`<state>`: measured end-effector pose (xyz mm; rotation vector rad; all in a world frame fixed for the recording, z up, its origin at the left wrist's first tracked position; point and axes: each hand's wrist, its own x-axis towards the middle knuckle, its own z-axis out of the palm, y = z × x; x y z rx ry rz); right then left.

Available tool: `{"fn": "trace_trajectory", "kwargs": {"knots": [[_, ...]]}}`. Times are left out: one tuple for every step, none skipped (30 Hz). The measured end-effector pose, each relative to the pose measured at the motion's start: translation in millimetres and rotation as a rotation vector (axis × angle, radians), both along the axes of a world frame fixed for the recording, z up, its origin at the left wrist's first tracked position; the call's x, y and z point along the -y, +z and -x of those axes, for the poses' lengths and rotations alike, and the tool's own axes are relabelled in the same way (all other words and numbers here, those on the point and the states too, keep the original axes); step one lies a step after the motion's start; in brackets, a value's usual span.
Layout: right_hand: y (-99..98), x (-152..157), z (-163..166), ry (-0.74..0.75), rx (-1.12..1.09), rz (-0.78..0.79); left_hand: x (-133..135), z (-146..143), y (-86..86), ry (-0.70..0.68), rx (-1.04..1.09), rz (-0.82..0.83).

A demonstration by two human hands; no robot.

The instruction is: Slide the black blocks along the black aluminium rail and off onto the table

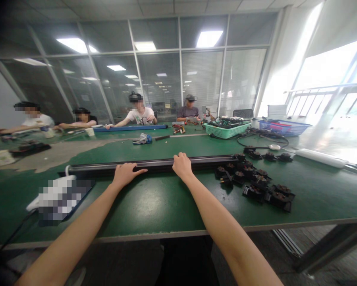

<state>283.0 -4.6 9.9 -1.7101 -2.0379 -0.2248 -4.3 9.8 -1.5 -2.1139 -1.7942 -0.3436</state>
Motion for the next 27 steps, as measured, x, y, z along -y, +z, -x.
{"fn": "trace_trajectory", "kwargs": {"knots": [[-0.1,0.0,0.0,-0.001,0.001,0.003,-0.4,0.2,-0.3,0.001,-0.001,0.0],[-0.2,-0.1,0.0,-0.003,0.003,0.006,-0.8,0.5,-0.7,0.002,-0.001,-0.002],[-0.3,-0.3,0.0,-0.005,0.004,0.008,-1.3,0.7,-1.0,0.001,0.0,-0.004],[-0.5,-0.5,0.0,-0.005,0.004,0.009,-1.7,1.0,-1.3,0.001,0.0,-0.005],[-0.7,-0.7,0.0,-0.005,0.004,0.008,-2.1,1.3,-1.6,0.0,0.002,-0.005],[-1.0,-1.0,0.0,-0.003,0.002,0.005,-2.5,1.5,-1.7,0.001,0.004,-0.003],[-1.4,-1.3,0.0,-0.001,0.001,0.001,-2.7,1.7,-1.8,0.003,0.007,0.0],[-1.8,-1.7,0.1,0.002,-0.001,-0.004,-2.9,1.8,-1.8,0.005,0.009,0.004],[-2.2,-2.0,0.1,0.004,-0.004,-0.01,-2.9,1.8,-1.8,0.007,0.01,0.008],[-2.6,-2.4,0.1,0.005,-0.006,-0.015,-2.9,1.9,-1.8,0.008,0.01,0.01],[-3.1,-2.8,0.1,0.006,-0.008,-0.018,-2.9,1.9,-1.8,0.007,0.009,0.009],[-3.4,-3.1,0.0,0.007,-0.01,-0.02,-2.8,1.9,-1.9,0.005,0.008,0.007],[-3.7,-3.5,0.0,0.007,-0.012,-0.02,-2.7,2.0,-2.1,0.003,0.007,0.003],[-3.9,-3.8,0.0,0.007,-0.014,-0.019,-2.7,2.0,-2.3,0.001,0.006,-0.003],[-4.1,-4.1,0.0,0.007,-0.017,-0.017,-2.7,2.1,-2.6,-0.001,0.005,-0.009],[-4.2,-4.3,-0.1,0.006,-0.018,-0.015,-2.6,2.1,-2.9,-0.004,0.005,-0.013],[-4.2,-4.4,-0.1,0.006,-0.02,-0.013,-2.6,2.1,-3.1,-0.005,0.005,-0.017],[-4.2,-4.5,-0.1,0.006,-0.021,-0.012,-2.6,2.1,-3.3,-0.006,0.006,-0.018],[-4.3,-4.5,-0.1,0.006,-0.021,-0.012,-2.6,2.0,-3.4,-0.006,0.009,-0.018],[-4.3,-4.4,0.0,0.007,-0.023,-0.013,-2.5,1.9,-3.4,-0.007,0.012,-0.018],[-4.4,-4.3,0.1,0.007,-0.025,-0.014,-2.5,1.8,-3.4,-0.008,0.016,-0.017],[-4.4,-4.3,0.1,0.008,-0.027,-0.014,-2.5,1.6,-3.3,-0.008,0.019,-0.017],[-4.6,-4.3,0.1,0.009,-0.03,-0.015,-2.5,1.5,-3.2,-0.008,0.021,-0.016],[-4.7,-4.4,0.1,0.009,-0.034,-0.017,-2.5,1.4,-3.1,-0.009,0.022,-0.014],[-4.8,-4.6,0.0,0.011,-0.04,-0.018,-2.6,1.4,-3.0,-0.009,0.022,-0.013],[-4.9,-4.9,-0.2,0.012,-0.048,-0.018,-2.7,1.4,-3.0,-0.009,0.022,-0.012],[-5.0,-5.2,-0.4,0.014,-0.057,-0.018,-2.8,1.4,-3.0,-0.009,0.02,-0.011]]}}
